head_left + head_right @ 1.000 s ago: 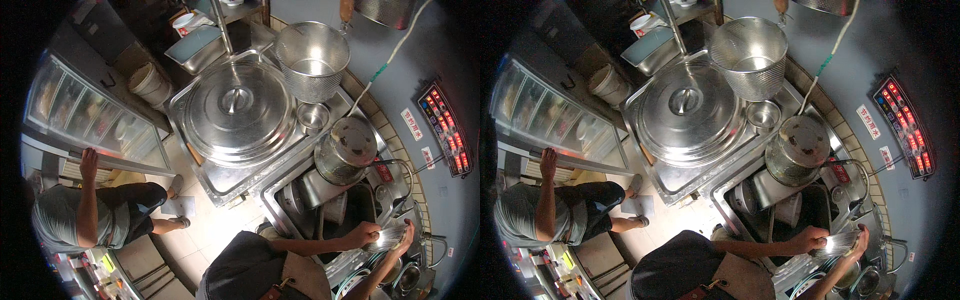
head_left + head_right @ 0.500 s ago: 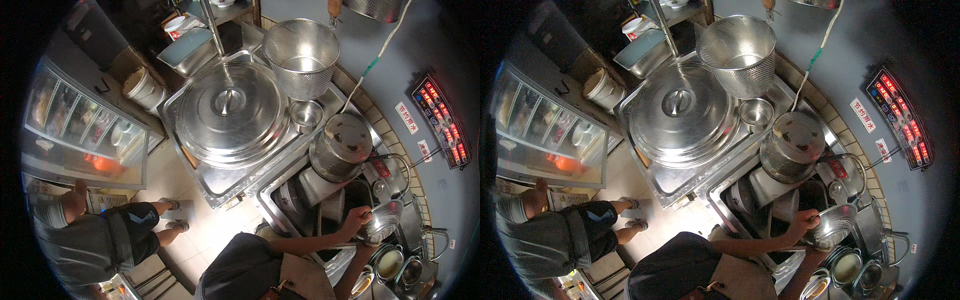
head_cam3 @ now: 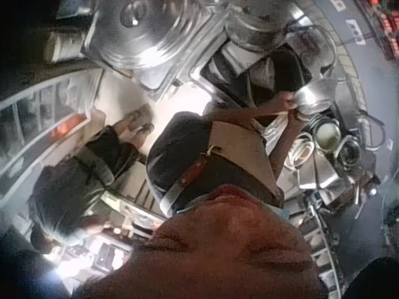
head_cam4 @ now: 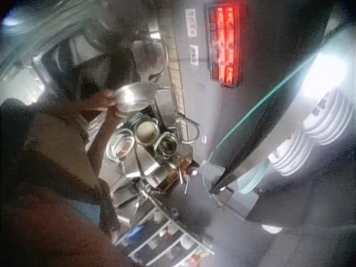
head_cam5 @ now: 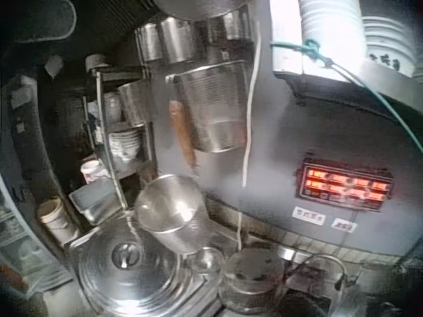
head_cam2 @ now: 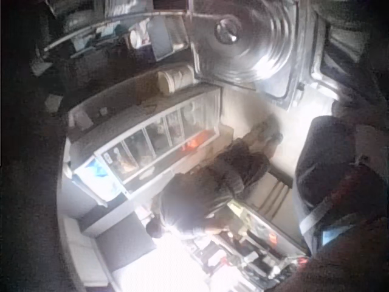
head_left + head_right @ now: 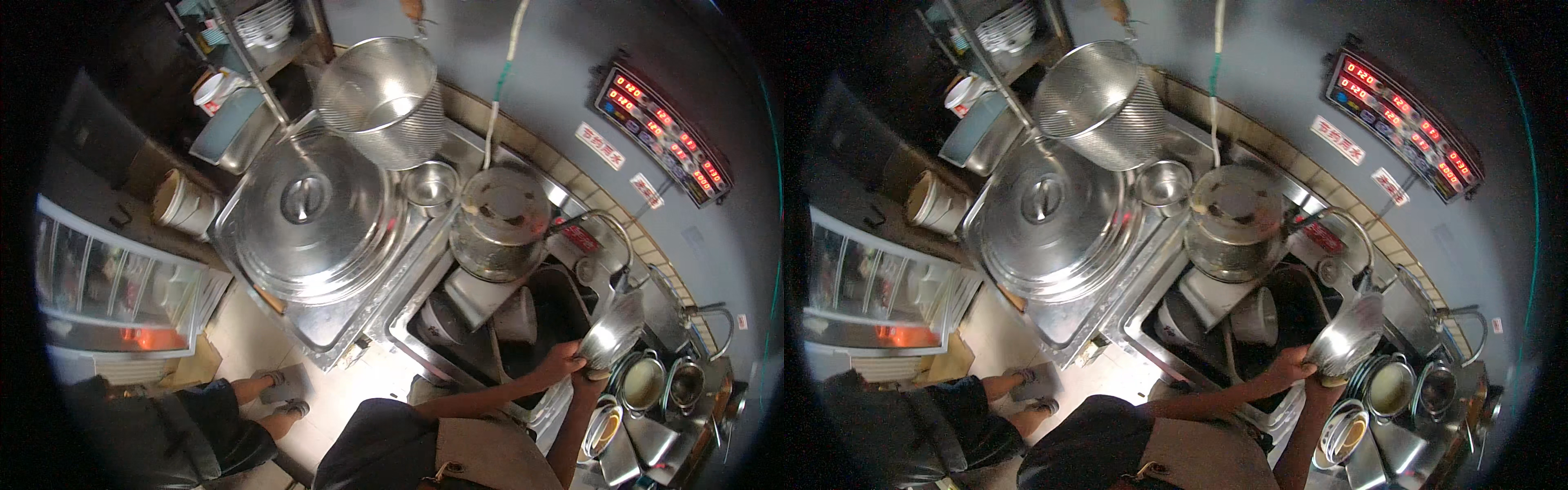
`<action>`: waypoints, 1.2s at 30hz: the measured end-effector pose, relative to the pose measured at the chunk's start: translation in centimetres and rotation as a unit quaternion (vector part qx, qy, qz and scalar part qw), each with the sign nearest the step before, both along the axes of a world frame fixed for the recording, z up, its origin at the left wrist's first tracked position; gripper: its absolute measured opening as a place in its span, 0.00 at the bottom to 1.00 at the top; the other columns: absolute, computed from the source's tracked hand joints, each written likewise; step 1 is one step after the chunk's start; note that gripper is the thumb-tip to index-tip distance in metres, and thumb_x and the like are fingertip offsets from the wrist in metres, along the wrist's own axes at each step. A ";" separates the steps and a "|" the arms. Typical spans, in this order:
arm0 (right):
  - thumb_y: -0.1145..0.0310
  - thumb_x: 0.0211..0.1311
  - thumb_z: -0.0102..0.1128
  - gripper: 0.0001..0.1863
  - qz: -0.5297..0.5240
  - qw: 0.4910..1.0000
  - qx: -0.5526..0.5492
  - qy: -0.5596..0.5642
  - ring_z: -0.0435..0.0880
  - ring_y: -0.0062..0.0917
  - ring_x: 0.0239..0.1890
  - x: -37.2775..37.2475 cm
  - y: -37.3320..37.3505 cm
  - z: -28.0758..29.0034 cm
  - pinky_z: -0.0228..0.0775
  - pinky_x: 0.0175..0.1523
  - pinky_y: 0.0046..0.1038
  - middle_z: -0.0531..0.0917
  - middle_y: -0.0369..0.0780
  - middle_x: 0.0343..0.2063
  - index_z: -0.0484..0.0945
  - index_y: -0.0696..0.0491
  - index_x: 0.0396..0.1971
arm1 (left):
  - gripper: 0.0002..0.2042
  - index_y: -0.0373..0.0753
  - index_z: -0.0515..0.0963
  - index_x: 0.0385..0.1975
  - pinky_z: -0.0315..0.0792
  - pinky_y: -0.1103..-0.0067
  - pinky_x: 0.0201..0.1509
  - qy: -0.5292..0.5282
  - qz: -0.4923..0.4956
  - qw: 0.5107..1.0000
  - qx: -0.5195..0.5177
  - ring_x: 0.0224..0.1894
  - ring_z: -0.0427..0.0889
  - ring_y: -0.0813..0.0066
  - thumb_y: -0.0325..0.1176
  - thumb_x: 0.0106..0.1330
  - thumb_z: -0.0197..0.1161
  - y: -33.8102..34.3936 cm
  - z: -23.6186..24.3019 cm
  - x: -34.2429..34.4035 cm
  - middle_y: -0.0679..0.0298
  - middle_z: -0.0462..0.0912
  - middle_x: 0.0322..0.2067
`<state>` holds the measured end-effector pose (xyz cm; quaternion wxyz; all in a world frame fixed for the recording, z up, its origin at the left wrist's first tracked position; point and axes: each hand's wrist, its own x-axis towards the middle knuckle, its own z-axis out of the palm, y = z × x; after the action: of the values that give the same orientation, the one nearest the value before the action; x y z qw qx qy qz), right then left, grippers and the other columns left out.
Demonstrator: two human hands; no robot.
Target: The person washes various kitchen items including plates, bowls, and metal pots in a commercial kitchen sink using a sponge and running water. They scrub each item and place them in a drying area.
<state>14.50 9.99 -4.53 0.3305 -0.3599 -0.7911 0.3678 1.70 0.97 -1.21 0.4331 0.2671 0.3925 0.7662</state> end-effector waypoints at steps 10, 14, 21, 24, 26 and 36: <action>0.69 0.49 0.60 0.25 -0.114 0.985 0.097 -0.088 0.73 0.32 0.48 4.0 -2.3 0.7 0.65 0.53 0.29 0.75 0.47 0.45 0.67 0.61 0.48 | 0.08 0.35 0.73 0.31 0.57 0.86 0.29 -0.083 0.010 0.996 0.005 0.24 0.58 0.87 0.34 0.63 0.55 1.2 -1.5 -2.1 0.77 0.63 0.21; 0.62 0.62 0.47 0.19 -0.041 0.833 -0.409 0.370 0.71 0.34 0.50 3.8 -4.2 -1.7 0.69 0.49 0.32 0.72 0.43 0.50 0.67 0.54 0.51 | 0.10 0.36 0.72 0.33 0.58 0.85 0.31 -0.196 0.001 0.981 0.005 0.26 0.59 0.85 0.37 0.64 0.55 0.4 -3.7 -0.5 0.76 0.65 0.22; 0.61 0.65 0.43 0.21 0.038 0.803 -0.446 0.394 0.68 0.32 0.54 2.9 -5.5 -0.6 0.66 0.54 0.30 0.68 0.43 0.54 0.63 0.54 0.54 | 0.16 0.36 0.69 0.47 0.68 0.77 0.42 -0.295 0.024 0.955 -0.014 0.38 0.72 0.78 0.39 0.65 0.53 0.3 -2.8 1.1 0.67 0.75 0.37; 0.55 0.63 0.45 0.24 -0.095 0.736 -0.486 0.462 0.70 0.33 0.52 -0.4 -6.6 2.2 0.64 0.53 0.31 0.68 0.42 0.54 0.61 0.55 0.54 | 0.17 0.36 0.70 0.46 0.69 0.76 0.41 -0.264 0.018 0.964 -0.001 0.38 0.73 0.78 0.41 0.65 0.54 0.2 -1.9 1.6 0.66 0.75 0.37; 0.58 0.63 0.47 0.23 -0.001 0.774 -0.454 0.441 0.70 0.32 0.52 1.6 -5.1 1.4 0.66 0.54 0.31 0.70 0.43 0.52 0.64 0.56 0.53 | 0.15 0.36 0.71 0.44 0.70 0.76 0.42 -0.273 -0.043 0.960 -0.036 0.38 0.74 0.77 0.41 0.65 0.54 0.6 -4.6 2.6 0.66 0.75 0.36; 0.57 0.67 0.37 0.21 -0.070 0.949 -0.230 0.206 0.71 0.26 0.50 5.2 -3.0 -0.2 0.63 0.55 0.31 0.72 0.38 0.48 0.64 0.55 0.52 | 0.09 0.34 0.74 0.35 0.70 0.79 0.37 -0.255 -0.114 0.958 -0.071 0.32 0.74 0.81 0.34 0.63 0.55 -1.1 -2.0 1.2 0.69 0.75 0.29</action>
<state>19.74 6.97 -4.70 0.4199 -0.3972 -0.5726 0.5815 2.94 -0.11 -3.25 0.6212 0.0744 0.2893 0.7245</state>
